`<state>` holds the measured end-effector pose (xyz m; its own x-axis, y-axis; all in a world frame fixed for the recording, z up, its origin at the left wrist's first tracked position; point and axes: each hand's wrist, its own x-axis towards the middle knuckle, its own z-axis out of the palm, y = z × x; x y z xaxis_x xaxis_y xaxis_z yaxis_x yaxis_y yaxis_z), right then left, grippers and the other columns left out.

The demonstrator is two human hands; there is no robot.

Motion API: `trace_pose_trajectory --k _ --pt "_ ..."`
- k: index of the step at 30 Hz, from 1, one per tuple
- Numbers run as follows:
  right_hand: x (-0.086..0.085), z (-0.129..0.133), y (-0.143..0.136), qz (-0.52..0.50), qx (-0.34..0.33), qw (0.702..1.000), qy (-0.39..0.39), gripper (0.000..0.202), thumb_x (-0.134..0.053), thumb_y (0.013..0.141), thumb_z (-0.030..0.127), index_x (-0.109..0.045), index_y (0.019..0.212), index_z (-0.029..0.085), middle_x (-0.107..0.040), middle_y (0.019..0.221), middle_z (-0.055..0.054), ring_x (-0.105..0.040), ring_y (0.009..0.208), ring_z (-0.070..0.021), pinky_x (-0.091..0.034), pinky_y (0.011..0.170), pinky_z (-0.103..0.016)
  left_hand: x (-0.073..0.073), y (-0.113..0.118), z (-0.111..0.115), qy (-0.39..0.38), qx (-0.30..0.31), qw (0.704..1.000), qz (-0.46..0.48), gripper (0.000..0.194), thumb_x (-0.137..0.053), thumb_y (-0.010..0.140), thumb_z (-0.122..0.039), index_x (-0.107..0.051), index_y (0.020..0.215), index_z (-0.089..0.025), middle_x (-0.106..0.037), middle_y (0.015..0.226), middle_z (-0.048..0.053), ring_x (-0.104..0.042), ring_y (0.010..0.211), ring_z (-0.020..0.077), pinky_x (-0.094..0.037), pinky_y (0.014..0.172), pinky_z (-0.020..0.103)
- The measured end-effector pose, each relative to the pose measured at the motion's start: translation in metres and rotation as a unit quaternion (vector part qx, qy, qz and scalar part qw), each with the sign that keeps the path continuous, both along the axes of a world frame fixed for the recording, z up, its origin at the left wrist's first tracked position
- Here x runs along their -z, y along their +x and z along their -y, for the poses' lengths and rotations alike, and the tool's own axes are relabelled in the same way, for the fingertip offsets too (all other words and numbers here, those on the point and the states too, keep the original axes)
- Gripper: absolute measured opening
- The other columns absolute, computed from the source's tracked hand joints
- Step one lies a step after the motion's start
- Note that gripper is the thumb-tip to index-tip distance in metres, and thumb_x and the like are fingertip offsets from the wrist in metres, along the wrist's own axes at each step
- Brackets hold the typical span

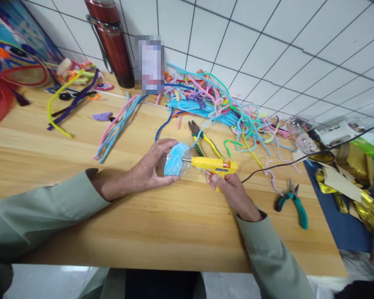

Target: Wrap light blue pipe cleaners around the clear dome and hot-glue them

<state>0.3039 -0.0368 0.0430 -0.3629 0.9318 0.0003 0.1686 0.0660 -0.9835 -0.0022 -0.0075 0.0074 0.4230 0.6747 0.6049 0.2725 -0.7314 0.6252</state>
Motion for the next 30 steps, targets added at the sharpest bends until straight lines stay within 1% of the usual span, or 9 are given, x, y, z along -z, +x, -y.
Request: trace_pose_trajectory --k 5,12,16,19,25,30 --pt "-0.0006 -0.0008 -0.0006 -0.002 0.005 1.000 -0.007 0.052 -0.074 0.097 0.070 -0.072 0.075 0.023 -0.064 0.078 -0.003 -0.056 0.073 -0.0202 -0.042 0.070 -0.036 0.0007 0.0006 -0.0002 0.013 0.000 1.000 0.008 0.092 -0.083 0.094 -0.043 -0.031 0.168 -0.030 -0.054 0.157 0.018 -0.055 0.150 0.0390 -0.052 0.125 0.064" --pt "-0.0032 -0.0001 -0.0017 -0.007 0.011 1.000 -0.025 0.051 -0.077 0.094 0.073 -0.074 0.080 0.023 -0.061 0.070 0.000 -0.054 0.067 -0.0186 -0.042 0.068 -0.036 0.0008 -0.0001 -0.0007 0.012 0.001 1.000 0.005 0.093 -0.084 0.093 -0.042 -0.031 0.169 -0.032 -0.055 0.158 0.018 -0.055 0.150 0.0392 -0.052 0.125 0.065" --pt "-0.0023 -0.0007 -0.0017 -0.010 0.012 1.000 -0.019 0.051 -0.077 0.094 0.072 -0.074 0.080 0.023 -0.063 0.073 -0.001 -0.052 0.066 -0.0179 -0.041 0.067 -0.035 0.0005 0.0004 -0.0009 0.018 0.000 1.000 0.008 0.092 -0.084 0.094 -0.045 -0.031 0.168 -0.031 -0.055 0.156 0.018 -0.056 0.149 0.0389 -0.053 0.124 0.064" --pt "-0.0015 -0.0012 -0.0015 -0.006 0.011 1.000 -0.010 0.053 -0.076 0.095 0.073 -0.074 0.076 0.023 -0.063 0.076 -0.002 -0.054 0.069 -0.0186 -0.042 0.069 -0.036 0.0002 0.0008 -0.0007 0.020 0.000 1.000 0.008 0.090 -0.083 0.095 -0.045 -0.032 0.167 -0.030 -0.055 0.156 0.018 -0.056 0.149 0.0385 -0.053 0.124 0.064" --pt "-0.0026 -0.0010 -0.0026 0.001 0.025 1.000 -0.010 0.055 -0.076 0.092 0.076 -0.073 0.076 0.023 -0.062 0.072 -0.002 -0.051 0.066 -0.0192 -0.043 0.068 -0.037 0.0002 0.0007 -0.0003 0.015 0.001 1.000 0.008 0.091 -0.083 0.095 -0.044 -0.031 0.168 -0.030 -0.054 0.156 0.018 -0.055 0.149 0.0388 -0.052 0.124 0.065" --pt "-0.0034 -0.0001 -0.0004 0.002 0.024 1.000 -0.011 0.053 -0.077 0.093 0.073 -0.074 0.075 0.023 -0.060 0.071 -0.001 -0.052 0.068 -0.0192 -0.044 0.070 -0.037 0.0015 0.0006 -0.0010 0.018 0.002 1.000 0.013 0.093 -0.084 0.093 -0.043 -0.032 0.169 -0.031 -0.055 0.156 0.018 -0.056 0.149 0.0383 -0.053 0.124 0.064"
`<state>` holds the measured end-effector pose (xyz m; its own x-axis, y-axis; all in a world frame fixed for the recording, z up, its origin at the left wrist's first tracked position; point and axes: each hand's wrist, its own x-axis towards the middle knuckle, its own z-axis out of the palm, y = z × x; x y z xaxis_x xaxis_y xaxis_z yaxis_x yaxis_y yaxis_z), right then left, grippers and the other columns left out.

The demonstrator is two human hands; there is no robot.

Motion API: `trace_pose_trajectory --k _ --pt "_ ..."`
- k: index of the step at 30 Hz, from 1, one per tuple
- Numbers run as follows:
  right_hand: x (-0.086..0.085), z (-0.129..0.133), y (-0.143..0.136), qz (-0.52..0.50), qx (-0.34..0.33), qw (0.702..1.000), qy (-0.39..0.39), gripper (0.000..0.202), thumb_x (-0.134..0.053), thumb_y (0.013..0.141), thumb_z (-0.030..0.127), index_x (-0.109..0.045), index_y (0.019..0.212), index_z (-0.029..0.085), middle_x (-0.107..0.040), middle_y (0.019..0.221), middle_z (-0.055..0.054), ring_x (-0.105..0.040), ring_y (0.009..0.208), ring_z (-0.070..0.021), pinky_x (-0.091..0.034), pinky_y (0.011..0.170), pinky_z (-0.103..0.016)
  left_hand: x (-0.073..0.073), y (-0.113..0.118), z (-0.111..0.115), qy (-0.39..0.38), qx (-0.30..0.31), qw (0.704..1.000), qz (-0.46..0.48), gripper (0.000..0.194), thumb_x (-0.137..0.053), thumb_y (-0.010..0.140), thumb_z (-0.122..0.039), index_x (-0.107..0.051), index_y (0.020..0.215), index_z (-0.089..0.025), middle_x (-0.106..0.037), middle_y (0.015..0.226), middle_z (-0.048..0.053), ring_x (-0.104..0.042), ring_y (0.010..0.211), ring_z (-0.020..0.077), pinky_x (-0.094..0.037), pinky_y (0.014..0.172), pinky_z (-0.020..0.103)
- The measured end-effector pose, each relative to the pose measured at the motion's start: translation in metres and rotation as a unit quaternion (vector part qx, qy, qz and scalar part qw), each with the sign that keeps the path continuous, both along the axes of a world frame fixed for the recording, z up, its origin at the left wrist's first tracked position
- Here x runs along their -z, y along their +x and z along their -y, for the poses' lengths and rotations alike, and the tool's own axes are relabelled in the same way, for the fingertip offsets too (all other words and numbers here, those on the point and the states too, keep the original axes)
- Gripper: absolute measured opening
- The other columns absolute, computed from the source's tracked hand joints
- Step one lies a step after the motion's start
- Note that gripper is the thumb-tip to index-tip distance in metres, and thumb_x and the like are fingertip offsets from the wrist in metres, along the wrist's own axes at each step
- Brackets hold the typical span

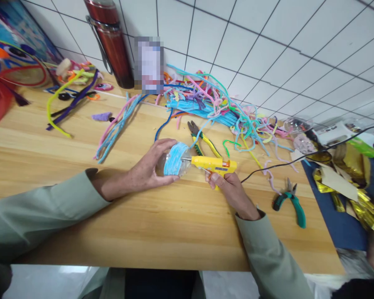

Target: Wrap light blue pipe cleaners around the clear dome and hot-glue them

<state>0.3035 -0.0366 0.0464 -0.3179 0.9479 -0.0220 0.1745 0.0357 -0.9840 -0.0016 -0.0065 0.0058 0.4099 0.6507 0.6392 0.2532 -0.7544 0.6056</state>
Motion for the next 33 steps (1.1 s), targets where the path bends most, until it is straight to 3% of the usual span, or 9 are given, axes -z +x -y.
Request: trace_pose_trajectory --k 6,10,15,18,21,24,28,33 --pt "0.002 0.001 -0.003 -0.012 0.014 1.000 0.009 0.052 -0.077 0.093 0.073 -0.074 0.076 0.024 -0.066 0.074 -0.003 -0.057 0.071 -0.0206 -0.046 0.074 -0.038 0.002 0.000 -0.001 0.009 -0.002 1.000 0.005 0.092 -0.084 0.094 -0.044 -0.033 0.168 -0.029 -0.056 0.157 0.018 -0.056 0.149 0.0378 -0.052 0.124 0.063" --pt "-0.005 -0.001 -0.001 -0.041 0.085 0.994 0.048 0.054 -0.077 0.089 0.079 -0.078 0.092 0.026 -0.074 0.087 -0.005 -0.058 0.069 -0.0210 -0.050 0.075 -0.041 0.002 -0.002 -0.001 -0.002 0.000 1.000 -0.001 0.093 -0.086 0.092 -0.044 -0.034 0.168 -0.030 -0.055 0.158 0.018 -0.056 0.149 0.0383 -0.052 0.125 0.063" --pt "-0.022 0.005 0.032 0.006 0.204 0.970 0.135 0.041 -0.079 0.094 0.068 -0.076 0.102 0.028 -0.070 0.087 -0.003 -0.060 0.074 -0.0201 -0.051 0.071 -0.036 0.001 -0.004 0.000 -0.015 -0.012 1.000 -0.019 0.092 -0.086 0.092 -0.040 -0.034 0.166 -0.031 -0.055 0.160 0.017 -0.054 0.152 0.0381 -0.051 0.126 0.063" --pt "-0.025 0.021 0.060 0.057 0.224 0.962 0.144 0.036 -0.076 0.097 0.061 -0.076 0.115 0.030 -0.071 0.102 -0.004 -0.063 0.089 -0.0224 -0.056 0.084 -0.037 0.000 -0.003 0.001 -0.021 -0.021 0.999 -0.017 0.092 -0.088 0.090 -0.037 -0.036 0.166 -0.030 -0.056 0.158 0.016 -0.056 0.150 0.0381 -0.052 0.126 0.063" --pt "-0.013 0.040 0.085 0.168 0.211 0.957 0.105 0.032 -0.073 0.100 0.056 -0.076 0.118 0.030 -0.074 0.115 -0.006 -0.067 0.109 -0.0263 -0.056 0.099 -0.041 -0.001 -0.001 0.001 -0.033 -0.029 0.999 -0.014 0.090 -0.088 0.089 -0.036 -0.039 0.164 -0.029 -0.057 0.158 0.016 -0.057 0.150 0.0379 -0.051 0.127 0.062" --pt "0.011 0.050 0.107 0.283 0.171 0.935 0.129 0.044 -0.071 0.099 0.048 -0.071 0.140 0.029 -0.075 0.136 -0.010 -0.066 0.129 -0.0318 -0.053 0.114 -0.050 0.000 0.000 0.000 -0.036 -0.031 0.999 -0.013 0.088 -0.088 0.089 -0.038 -0.041 0.162 -0.028 -0.058 0.157 0.016 -0.057 0.149 0.0375 -0.052 0.127 0.062" --pt "0.037 0.048 0.127 0.402 0.139 0.880 0.209 0.053 -0.063 0.097 0.033 -0.067 0.149 0.024 -0.077 0.133 -0.017 -0.071 0.123 -0.0358 -0.056 0.110 -0.057 0.002 0.000 -0.002 -0.031 -0.037 0.999 -0.008 0.086 -0.088 0.089 -0.039 -0.042 0.161 -0.026 -0.058 0.155 0.017 -0.059 0.147 0.0367 -0.053 0.125 0.061" --pt "0.039 0.040 0.131 0.474 0.106 0.835 0.259 0.054 -0.055 0.098 0.025 -0.066 0.151 0.021 -0.078 0.132 -0.019 -0.073 0.120 -0.0366 -0.059 0.107 -0.058 0.003 0.001 -0.002 -0.017 -0.045 0.999 0.003 0.083 -0.087 0.089 -0.040 -0.044 0.159 -0.025 -0.059 0.153 0.016 -0.061 0.145 0.0354 -0.056 0.123 0.059"
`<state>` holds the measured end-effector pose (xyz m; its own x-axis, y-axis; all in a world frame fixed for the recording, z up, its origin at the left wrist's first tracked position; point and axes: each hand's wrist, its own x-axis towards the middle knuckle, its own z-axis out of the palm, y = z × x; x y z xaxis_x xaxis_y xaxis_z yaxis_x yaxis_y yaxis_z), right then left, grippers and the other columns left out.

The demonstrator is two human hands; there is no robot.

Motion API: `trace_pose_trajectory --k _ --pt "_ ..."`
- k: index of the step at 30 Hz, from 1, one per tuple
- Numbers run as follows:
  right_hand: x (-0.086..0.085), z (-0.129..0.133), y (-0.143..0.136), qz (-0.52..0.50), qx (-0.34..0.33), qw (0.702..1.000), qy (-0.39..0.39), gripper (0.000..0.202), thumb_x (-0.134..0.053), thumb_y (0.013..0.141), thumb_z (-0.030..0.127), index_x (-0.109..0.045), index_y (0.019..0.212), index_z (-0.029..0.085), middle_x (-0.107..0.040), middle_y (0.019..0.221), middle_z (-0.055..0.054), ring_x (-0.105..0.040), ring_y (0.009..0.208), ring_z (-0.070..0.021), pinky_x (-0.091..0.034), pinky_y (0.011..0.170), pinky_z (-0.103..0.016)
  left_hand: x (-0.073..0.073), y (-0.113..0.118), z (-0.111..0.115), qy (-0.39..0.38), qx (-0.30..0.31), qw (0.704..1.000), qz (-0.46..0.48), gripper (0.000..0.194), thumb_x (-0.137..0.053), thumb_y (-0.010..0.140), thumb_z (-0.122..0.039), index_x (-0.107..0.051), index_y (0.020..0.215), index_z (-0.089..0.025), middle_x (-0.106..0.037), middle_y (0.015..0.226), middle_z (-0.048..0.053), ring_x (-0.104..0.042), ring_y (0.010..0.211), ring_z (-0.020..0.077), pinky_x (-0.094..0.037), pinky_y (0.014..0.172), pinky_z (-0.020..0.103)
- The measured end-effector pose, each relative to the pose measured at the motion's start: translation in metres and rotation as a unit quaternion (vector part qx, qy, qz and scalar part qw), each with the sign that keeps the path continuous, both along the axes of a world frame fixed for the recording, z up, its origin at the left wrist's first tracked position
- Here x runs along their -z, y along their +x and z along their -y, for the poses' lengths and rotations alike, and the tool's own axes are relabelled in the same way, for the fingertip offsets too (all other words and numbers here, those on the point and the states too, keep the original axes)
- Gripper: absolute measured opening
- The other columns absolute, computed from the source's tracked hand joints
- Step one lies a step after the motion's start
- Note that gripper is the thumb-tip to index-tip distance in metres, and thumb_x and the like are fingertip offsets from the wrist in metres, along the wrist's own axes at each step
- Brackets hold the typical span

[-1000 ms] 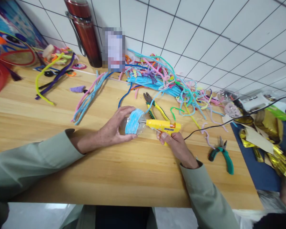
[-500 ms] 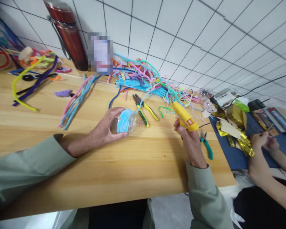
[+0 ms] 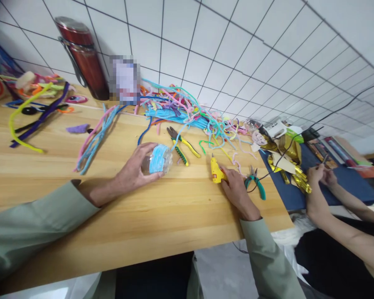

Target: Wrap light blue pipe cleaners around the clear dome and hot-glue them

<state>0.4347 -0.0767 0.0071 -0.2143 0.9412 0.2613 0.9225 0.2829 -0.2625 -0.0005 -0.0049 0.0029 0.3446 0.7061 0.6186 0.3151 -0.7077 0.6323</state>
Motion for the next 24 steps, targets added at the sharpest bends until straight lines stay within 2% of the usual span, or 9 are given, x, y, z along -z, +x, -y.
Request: trace_pose_trajectory --k 5,7,9,11,14,16,18,21,24 --pt "-0.023 0.003 -0.010 0.017 0.015 0.999 0.034 0.049 -0.062 0.091 0.025 -0.074 0.138 0.022 -0.079 0.134 -0.020 -0.074 0.124 -0.0410 -0.058 0.108 -0.064 0.002 0.002 -0.002 -0.050 -0.063 0.994 0.076 0.081 -0.086 0.091 -0.043 -0.045 0.158 -0.025 -0.058 0.154 0.015 -0.061 0.145 0.0336 -0.056 0.123 0.056" --pt "-0.037 0.005 -0.023 -0.022 0.039 0.998 0.054 0.039 -0.060 0.095 0.026 -0.078 0.130 0.023 -0.081 0.129 -0.018 -0.076 0.120 -0.0384 -0.059 0.107 -0.061 0.003 0.002 -0.004 -0.091 -0.094 0.984 0.118 0.084 -0.086 0.091 -0.047 -0.042 0.159 -0.025 -0.055 0.154 0.015 -0.060 0.146 0.0330 -0.057 0.122 0.054" --pt "-0.051 0.005 -0.045 -0.111 0.061 0.991 0.041 0.032 -0.054 0.103 0.028 -0.078 0.123 0.026 -0.085 0.109 -0.010 -0.079 0.098 -0.0290 -0.063 0.095 -0.049 0.005 0.003 -0.007 -0.123 -0.108 0.975 0.148 0.085 -0.086 0.091 -0.051 -0.042 0.159 -0.025 -0.054 0.155 0.016 -0.059 0.147 0.0329 -0.058 0.120 0.054" --pt "-0.062 -0.001 -0.078 -0.186 0.044 0.982 0.005 0.027 -0.054 0.103 0.029 -0.079 0.114 0.028 -0.082 0.095 -0.004 -0.073 0.072 -0.0212 -0.061 0.076 -0.038 0.006 0.003 -0.010 -0.138 -0.109 0.970 0.165 0.086 -0.086 0.090 -0.052 -0.041 0.159 -0.025 -0.054 0.154 0.016 -0.059 0.147 0.0325 -0.061 0.117 0.052" --pt "-0.071 -0.025 -0.133 -0.211 0.020 0.977 -0.027 0.027 -0.055 0.102 0.029 -0.081 0.110 0.028 -0.082 0.091 -0.002 -0.066 0.064 -0.0172 -0.054 0.069 -0.032 0.008 0.003 -0.011 -0.144 -0.104 0.968 0.176 0.086 -0.087 0.090 -0.052 -0.041 0.158 -0.026 -0.055 0.153 0.015 -0.060 0.145 0.0313 -0.061 0.116 0.051" --pt "-0.075 -0.048 -0.163 -0.178 0.022 0.983 -0.051 0.023 -0.059 0.102 0.032 -0.081 0.109 0.027 -0.083 0.089 -0.002 -0.070 0.071 -0.0193 -0.053 0.074 -0.032 0.008 0.003 -0.011 -0.143 -0.107 0.968 0.178 0.085 -0.087 0.090 -0.052 -0.042 0.158 -0.026 -0.055 0.154 0.015 -0.060 0.145 0.0309 -0.060 0.117 0.052" --pt "-0.079 -0.074 -0.185 -0.109 0.069 0.989 -0.067 0.020 -0.064 0.100 0.035 -0.081 0.102 0.025 -0.084 0.094 -0.006 -0.075 0.085 -0.0234 -0.052 0.079 -0.033 0.009 0.003 -0.011 -0.140 -0.109 0.968 0.177 0.085 -0.087 0.090 -0.051 -0.043 0.158 -0.026 -0.054 0.156 0.015 -0.060 0.145 0.0308 -0.059 0.119 0.053" --pt "-0.083 -0.109 -0.204 0.004 0.150 0.984 -0.099 0.027 -0.062 0.103 0.040 -0.082 0.101 0.022 -0.086 0.108 -0.012 -0.077 0.106 -0.0293 -0.051 0.084 -0.035 0.010 0.004 -0.011 -0.118 -0.105 0.974 0.161 0.085 -0.087 0.089 -0.047 -0.043 0.158 -0.024 -0.055 0.156 0.015 -0.061 0.145 0.0309 -0.056 0.122 0.053" --pt "-0.079 -0.131 -0.217 0.054 0.171 0.975 -0.133 0.034 -0.060 0.105 0.046 -0.083 0.104 0.020 -0.085 0.118 -0.017 -0.077 0.116 -0.0337 -0.052 0.090 -0.038 0.010 0.005 -0.011 -0.084 -0.100 0.983 0.131 0.083 -0.086 0.089 -0.043 -0.043 0.158 -0.024 -0.055 0.154 0.014 -0.060 0.146 0.0311 -0.054 0.125 0.053"
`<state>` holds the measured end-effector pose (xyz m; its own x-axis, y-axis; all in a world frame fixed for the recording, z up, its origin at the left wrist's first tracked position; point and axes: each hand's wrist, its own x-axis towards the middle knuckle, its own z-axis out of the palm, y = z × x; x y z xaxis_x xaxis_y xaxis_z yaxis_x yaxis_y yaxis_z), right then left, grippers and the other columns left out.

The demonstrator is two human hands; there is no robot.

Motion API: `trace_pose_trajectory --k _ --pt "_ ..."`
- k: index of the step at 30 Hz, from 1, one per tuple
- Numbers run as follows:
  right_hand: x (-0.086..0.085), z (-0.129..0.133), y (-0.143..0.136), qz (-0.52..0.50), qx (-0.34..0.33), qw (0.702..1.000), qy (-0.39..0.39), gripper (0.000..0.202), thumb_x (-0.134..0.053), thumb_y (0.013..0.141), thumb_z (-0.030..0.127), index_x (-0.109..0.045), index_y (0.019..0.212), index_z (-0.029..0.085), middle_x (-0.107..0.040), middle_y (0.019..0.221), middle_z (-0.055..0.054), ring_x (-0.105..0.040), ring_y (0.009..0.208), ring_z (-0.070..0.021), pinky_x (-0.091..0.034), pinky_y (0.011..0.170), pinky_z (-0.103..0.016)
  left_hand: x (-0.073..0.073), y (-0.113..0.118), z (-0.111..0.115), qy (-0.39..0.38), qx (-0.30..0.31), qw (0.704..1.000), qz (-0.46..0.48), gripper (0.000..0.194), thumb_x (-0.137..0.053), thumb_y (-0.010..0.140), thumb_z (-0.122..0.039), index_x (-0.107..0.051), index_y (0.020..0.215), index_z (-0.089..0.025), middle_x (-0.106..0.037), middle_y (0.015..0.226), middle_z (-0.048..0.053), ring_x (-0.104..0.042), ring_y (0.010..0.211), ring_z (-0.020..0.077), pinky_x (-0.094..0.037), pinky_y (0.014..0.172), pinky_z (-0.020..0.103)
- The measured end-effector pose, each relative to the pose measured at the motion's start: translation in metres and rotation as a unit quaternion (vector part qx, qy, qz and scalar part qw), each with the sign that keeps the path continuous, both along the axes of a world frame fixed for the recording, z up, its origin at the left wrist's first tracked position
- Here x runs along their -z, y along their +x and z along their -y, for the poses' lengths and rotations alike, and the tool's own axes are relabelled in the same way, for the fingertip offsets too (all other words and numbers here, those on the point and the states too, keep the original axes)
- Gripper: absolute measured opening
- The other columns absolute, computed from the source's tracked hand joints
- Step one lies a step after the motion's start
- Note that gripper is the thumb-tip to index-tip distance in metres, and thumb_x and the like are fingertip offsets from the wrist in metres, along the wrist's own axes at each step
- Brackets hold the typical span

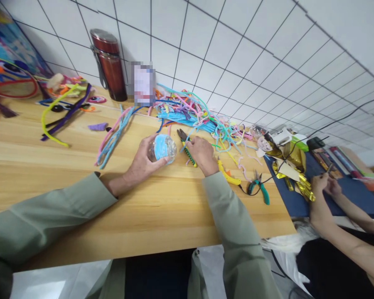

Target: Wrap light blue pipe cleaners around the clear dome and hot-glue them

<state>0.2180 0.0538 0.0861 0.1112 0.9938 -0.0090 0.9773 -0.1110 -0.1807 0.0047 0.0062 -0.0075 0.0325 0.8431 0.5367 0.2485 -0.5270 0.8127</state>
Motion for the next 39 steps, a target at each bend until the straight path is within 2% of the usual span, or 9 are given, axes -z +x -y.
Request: trace_pose_trajectory --k 7,9,11,14,18,22,24,32,39 --pt "0.018 -0.016 -0.013 -0.076 0.028 0.997 0.003 0.019 -0.067 0.097 0.027 -0.081 0.100 0.015 -0.083 0.118 -0.024 -0.074 0.127 -0.0369 -0.051 0.102 -0.040 -0.006 0.000 0.003 0.024 0.019 0.999 -0.025 0.082 -0.088 0.089 -0.040 -0.044 0.157 -0.025 -0.058 0.152 0.014 -0.061 0.144 0.0316 -0.057 0.121 0.053" --pt "0.015 -0.013 -0.008 -0.138 0.031 0.990 0.012 0.015 -0.066 0.095 0.026 -0.078 0.092 0.017 -0.084 0.105 -0.019 -0.077 0.116 -0.0346 -0.054 0.096 -0.039 -0.009 0.000 0.004 0.026 0.034 0.998 -0.039 0.082 -0.087 0.089 -0.038 -0.045 0.157 -0.024 -0.058 0.153 0.015 -0.061 0.145 0.0324 -0.056 0.122 0.054" --pt "0.008 -0.005 0.001 -0.221 0.020 0.975 0.007 0.018 -0.065 0.096 0.033 -0.071 0.085 0.021 -0.079 0.083 -0.010 -0.077 0.089 -0.0280 -0.057 0.080 -0.036 -0.010 0.000 0.006 0.037 0.060 0.996 -0.063 0.082 -0.088 0.087 -0.036 -0.045 0.157 -0.023 -0.059 0.153 0.016 -0.059 0.147 0.0338 -0.055 0.124 0.056" --pt "-0.005 0.016 0.017 -0.358 -0.019 0.933 -0.024 0.037 -0.067 0.096 0.055 -0.059 0.075 0.025 -0.062 0.061 0.001 -0.061 0.055 -0.0169 -0.053 0.058 -0.030 -0.012 0.000 0.007 0.069 0.099 0.989 -0.090 0.086 -0.089 0.085 -0.036 -0.045 0.158 -0.023 -0.058 0.155 0.018 -0.057 0.150 0.0364 -0.052 0.127 0.059" --pt "-0.016 0.049 0.031 -0.488 -0.062 0.869 -0.049 0.065 -0.081 0.073 0.085 -0.058 0.071 0.025 -0.060 0.061 0.002 -0.054 0.050 -0.0126 -0.049 0.049 -0.028 -0.015 -0.001 0.010 0.090 0.124 0.982 -0.105 0.089 -0.088 0.086 -0.037 -0.042 0.162 -0.027 -0.056 0.157 0.017 -0.057 0.151 0.0369 -0.052 0.128 0.061" --pt "-0.017 0.067 0.034 -0.620 -0.067 0.779 -0.064 0.062 -0.099 0.063 0.074 -0.065 0.073 0.023 -0.062 0.064 0.003 -0.051 0.051 -0.0092 -0.040 0.046 -0.023 -0.014 -0.002 0.013 0.097 0.148 0.977 -0.116 0.092 -0.087 0.087 -0.034 -0.039 0.165 -0.029 -0.054 0.159 0.018 -0.055 0.152 0.0380 -0.052 0.128 0.061" --pt "-0.015 0.069 0.032 -0.648 -0.058 0.757 -0.051 0.061 -0.102 0.061 0.070 -0.064 0.071 0.023 -0.060 0.061 0.005 -0.047 0.050 -0.0082 -0.036 0.045 -0.023 -0.013 -0.002 0.014 0.100 0.158 0.975 -0.122 0.090 -0.086 0.088 -0.033 -0.040 0.165 -0.028 -0.053 0.159 0.019 -0.055 0.152 0.0395 -0.051 0.127 0.063" --pt "0.004 0.069 0.018 -0.672 -0.035 0.739 0.006 0.061 -0.104 0.058 0.065 -0.063 0.071 0.022 -0.056 0.056 0.007 -0.041 0.048 -0.0062 -0.027 0.047 -0.022 -0.016 -0.004 0.017 0.101 0.187 0.967 -0.141 0.088 -0.087 0.089 -0.036 -0.040 0.163 -0.029 -0.052 0.160 0.020 -0.053 0.155 0.0398 -0.051 0.127 0.065" --pt "0.014 0.077 0.006 -0.672 -0.039 0.739 0.010 0.056 -0.098 0.069 0.065 -0.061 0.076 0.024 -0.052 0.058 0.009 -0.040 0.049 -0.0072 -0.027 0.047 -0.024 -0.024 -0.008 0.022 0.093 0.175 0.971 -0.135 0.072 -0.081 0.097 -0.034 -0.044 0.159 -0.027 -0.057 0.155 0.019 -0.059 0.148 0.0358 -0.057 0.122 0.060"
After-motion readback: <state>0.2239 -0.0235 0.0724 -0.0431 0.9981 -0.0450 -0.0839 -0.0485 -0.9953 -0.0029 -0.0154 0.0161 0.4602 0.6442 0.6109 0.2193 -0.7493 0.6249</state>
